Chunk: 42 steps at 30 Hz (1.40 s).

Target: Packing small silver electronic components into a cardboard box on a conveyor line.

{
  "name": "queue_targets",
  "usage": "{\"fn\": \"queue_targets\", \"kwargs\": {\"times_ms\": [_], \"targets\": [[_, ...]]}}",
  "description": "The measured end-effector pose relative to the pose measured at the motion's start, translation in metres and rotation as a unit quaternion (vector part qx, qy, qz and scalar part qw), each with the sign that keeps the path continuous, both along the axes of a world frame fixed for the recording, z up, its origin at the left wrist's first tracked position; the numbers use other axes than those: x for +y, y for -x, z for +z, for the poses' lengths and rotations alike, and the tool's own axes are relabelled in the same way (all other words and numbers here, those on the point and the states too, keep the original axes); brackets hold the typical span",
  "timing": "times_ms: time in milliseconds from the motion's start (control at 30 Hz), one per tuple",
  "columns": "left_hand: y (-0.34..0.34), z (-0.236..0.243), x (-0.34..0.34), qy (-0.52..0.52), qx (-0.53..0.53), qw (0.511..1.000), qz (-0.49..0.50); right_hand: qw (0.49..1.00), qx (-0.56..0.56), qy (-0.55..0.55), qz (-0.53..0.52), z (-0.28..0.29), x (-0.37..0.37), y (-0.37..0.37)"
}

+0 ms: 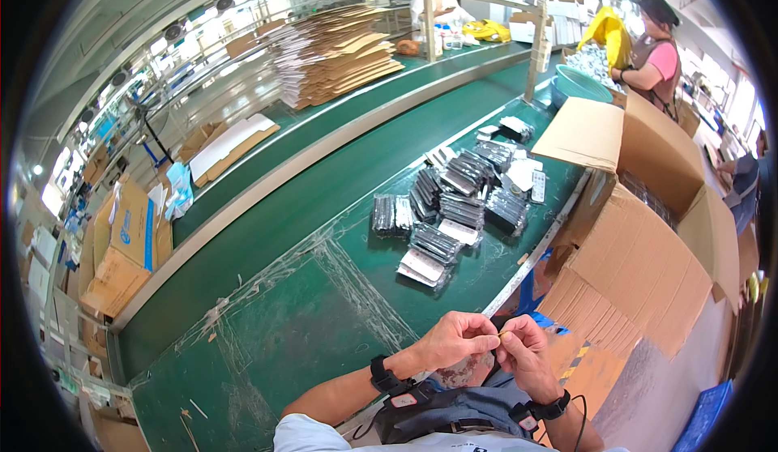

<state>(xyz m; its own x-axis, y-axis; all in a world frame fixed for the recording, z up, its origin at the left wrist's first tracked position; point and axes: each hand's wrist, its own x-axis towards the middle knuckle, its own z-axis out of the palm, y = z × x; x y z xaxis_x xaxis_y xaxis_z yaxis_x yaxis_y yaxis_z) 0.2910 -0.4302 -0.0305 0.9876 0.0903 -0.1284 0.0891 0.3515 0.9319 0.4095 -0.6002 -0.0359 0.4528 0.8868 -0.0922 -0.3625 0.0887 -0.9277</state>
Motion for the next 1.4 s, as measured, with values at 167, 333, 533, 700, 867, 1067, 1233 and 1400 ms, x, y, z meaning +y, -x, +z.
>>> {"fn": "queue_targets", "kwargs": {"times_ms": [167, 333, 533, 700, 867, 1067, 1233, 1400], "targets": [[0.012, 0.011, 0.009, -0.333, -0.121, 0.925, 0.139, 0.993, 0.120, -0.025, -0.005, -0.009, 0.007, -0.006], [0.056, 0.009, 0.072, -0.516, -0.062, 0.814, 0.261, 0.997, 0.044, 0.019, -0.056, -0.010, 0.013, 0.004], [0.181, 0.020, 0.223, -0.517, 0.165, 0.655, 0.525, 0.995, 0.052, 0.085, 0.006, -0.033, -0.009, 0.015], [0.138, 0.022, 0.226, -0.655, 0.100, 0.521, 0.538, 0.996, -0.033, 0.087, 0.015, -0.039, -0.036, -0.003], [0.047, 0.080, 0.126, -0.696, -0.074, 0.590, 0.402, 0.954, -0.294, -0.001, 0.060, 0.016, -0.028, -0.012], [-0.092, 0.126, 0.024, -0.680, -0.333, 0.625, 0.192, 0.683, -0.716, -0.084, -0.117, 0.136, -0.069, -0.074], [-0.189, 0.152, -0.022, -0.662, -0.418, 0.609, 0.123, 0.442, -0.868, 0.050, -0.221, 0.231, -0.099, -0.184], [-0.279, 0.135, -0.036, -0.698, -0.402, 0.584, 0.099, 0.435, -0.846, 0.251, -0.175, 0.249, -0.097, -0.318]]}}
